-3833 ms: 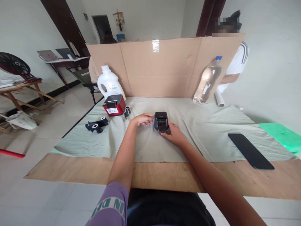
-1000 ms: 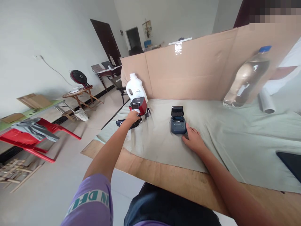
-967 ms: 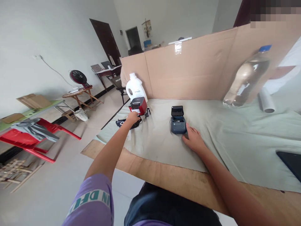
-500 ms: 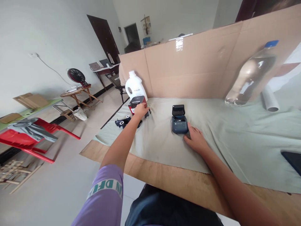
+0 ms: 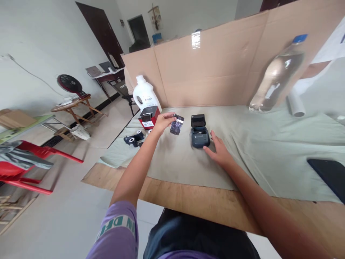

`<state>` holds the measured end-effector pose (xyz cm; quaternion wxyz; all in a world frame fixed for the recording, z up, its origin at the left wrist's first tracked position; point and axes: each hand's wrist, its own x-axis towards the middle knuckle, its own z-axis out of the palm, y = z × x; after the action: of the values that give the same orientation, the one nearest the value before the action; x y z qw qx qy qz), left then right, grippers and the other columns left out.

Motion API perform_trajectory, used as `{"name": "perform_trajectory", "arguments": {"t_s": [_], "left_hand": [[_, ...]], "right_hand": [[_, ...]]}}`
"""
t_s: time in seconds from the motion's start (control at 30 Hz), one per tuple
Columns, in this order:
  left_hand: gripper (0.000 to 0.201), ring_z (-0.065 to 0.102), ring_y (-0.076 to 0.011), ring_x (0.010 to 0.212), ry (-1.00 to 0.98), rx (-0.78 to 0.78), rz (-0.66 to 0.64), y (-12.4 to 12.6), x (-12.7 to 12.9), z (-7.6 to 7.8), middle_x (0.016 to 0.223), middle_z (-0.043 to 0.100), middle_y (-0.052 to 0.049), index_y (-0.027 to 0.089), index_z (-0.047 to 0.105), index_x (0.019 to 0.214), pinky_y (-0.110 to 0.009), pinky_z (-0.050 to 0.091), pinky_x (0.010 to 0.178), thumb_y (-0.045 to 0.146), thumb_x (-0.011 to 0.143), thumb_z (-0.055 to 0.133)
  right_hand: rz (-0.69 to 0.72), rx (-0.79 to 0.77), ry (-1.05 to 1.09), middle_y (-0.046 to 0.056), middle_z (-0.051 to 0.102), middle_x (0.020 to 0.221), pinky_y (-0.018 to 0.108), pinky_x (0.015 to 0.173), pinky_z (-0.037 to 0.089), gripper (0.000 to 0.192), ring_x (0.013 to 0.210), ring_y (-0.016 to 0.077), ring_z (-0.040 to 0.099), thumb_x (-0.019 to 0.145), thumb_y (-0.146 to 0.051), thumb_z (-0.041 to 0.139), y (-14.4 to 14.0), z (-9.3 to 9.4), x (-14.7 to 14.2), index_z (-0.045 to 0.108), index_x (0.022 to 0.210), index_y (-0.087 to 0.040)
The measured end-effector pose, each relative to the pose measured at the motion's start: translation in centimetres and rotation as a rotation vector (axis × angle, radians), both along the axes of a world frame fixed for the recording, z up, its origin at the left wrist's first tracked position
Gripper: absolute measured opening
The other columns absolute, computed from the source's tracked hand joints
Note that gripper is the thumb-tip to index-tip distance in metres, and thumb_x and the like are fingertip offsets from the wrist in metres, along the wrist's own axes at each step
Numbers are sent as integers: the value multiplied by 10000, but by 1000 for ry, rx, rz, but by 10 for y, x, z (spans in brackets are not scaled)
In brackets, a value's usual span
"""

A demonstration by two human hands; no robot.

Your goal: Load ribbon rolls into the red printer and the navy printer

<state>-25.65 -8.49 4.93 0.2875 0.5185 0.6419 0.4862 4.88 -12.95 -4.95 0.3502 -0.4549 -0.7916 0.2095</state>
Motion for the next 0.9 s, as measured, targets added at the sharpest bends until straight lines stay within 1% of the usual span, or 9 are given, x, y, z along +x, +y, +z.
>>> {"name": "perform_trajectory", "arguments": {"t_s": [0.17, 0.27, 0.33, 0.43, 0.5, 0.6, 0.73, 0.8, 0.9], "left_hand": [[597, 683, -154, 811, -383, 99, -132, -32, 79, -42, 1229, 716, -92, 214, 700, 1272, -229, 526, 607, 449, 731, 789], [618, 672, -136, 759, -431, 179, -117, -46, 122, -73, 1270, 692, -108, 190, 664, 1316, -240, 537, 604, 478, 776, 749], [569, 670, -135, 762, -345, 261, -99, -54, 138, -84, 1266, 686, -108, 187, 674, 1290, -268, 563, 674, 489, 811, 718], [461, 667, -157, 822, -88, 414, -67, -62, 141, -83, 1250, 684, -101, 217, 677, 1275, -308, 569, 772, 457, 881, 652], [431, 661, -191, 916, 92, 482, -59, -67, 137, -78, 1255, 690, -95, 247, 656, 1311, -348, 558, 862, 422, 920, 604], [426, 627, -247, 1076, 299, 467, -56, -71, 132, -73, 1265, 703, -74, 284, 644, 1339, -427, 488, 1026, 410, 937, 577], [475, 536, -289, 1260, 375, 393, 10, -72, 129, -74, 1347, 661, -71, 286, 587, 1402, -473, 373, 1135, 387, 937, 576], [579, 471, -294, 1351, 373, 394, 73, -70, 126, -76, 1453, 573, -88, 267, 511, 1460, -460, 336, 1164, 379, 903, 624], [791, 433, -299, 1403, 336, 354, 130, -66, 121, -83, 1521, 474, -126, 242, 377, 1530, -448, 319, 1175, 401, 831, 711]], "right_hand": [[-4, -92, 346, 145, 587, 1429, 407, 934, 525, 610, 1047, 231, 655, 915, -440, 532, 2, 42, 5, 504, 1469, -187], [-3, -161, 306, 106, 713, 1202, 371, 851, 535, 471, 883, 191, 662, 899, -412, 573, 11, 65, 10, 661, 1301, -184], [-5, -203, 213, 94, 735, 1111, 358, 816, 531, 420, 812, 178, 656, 884, -403, 606, 18, 77, 11, 710, 1220, -172], [21, -293, 136, 96, 727, 1135, 323, 744, 532, 437, 749, 162, 660, 868, -429, 656, 25, 92, 7, 709, 1217, -171], [148, -393, 99, 81, 734, 1090, 296, 675, 530, 468, 693, 152, 661, 849, -453, 693, 29, 101, 1, 696, 1237, -191], [376, -507, 50, 58, 738, 933, 272, 593, 512, 468, 629, 147, 650, 820, -382, 734, 36, 112, -12, 684, 1244, -189], [539, -598, 79, 47, 727, 865, 240, 551, 484, 449, 686, 160, 670, 805, -210, 674, 49, 118, -25, 675, 1253, -180], [539, -615, 114, 32, 715, 836, 226, 547, 469, 487, 692, 154, 662, 791, -149, 624, 56, 117, -29, 670, 1274, -193], [400, -560, 162, 16, 696, 836, 234, 567, 474, 567, 639, 135, 627, 760, -103, 585, 67, 111, -29, 657, 1313, -207]]}}
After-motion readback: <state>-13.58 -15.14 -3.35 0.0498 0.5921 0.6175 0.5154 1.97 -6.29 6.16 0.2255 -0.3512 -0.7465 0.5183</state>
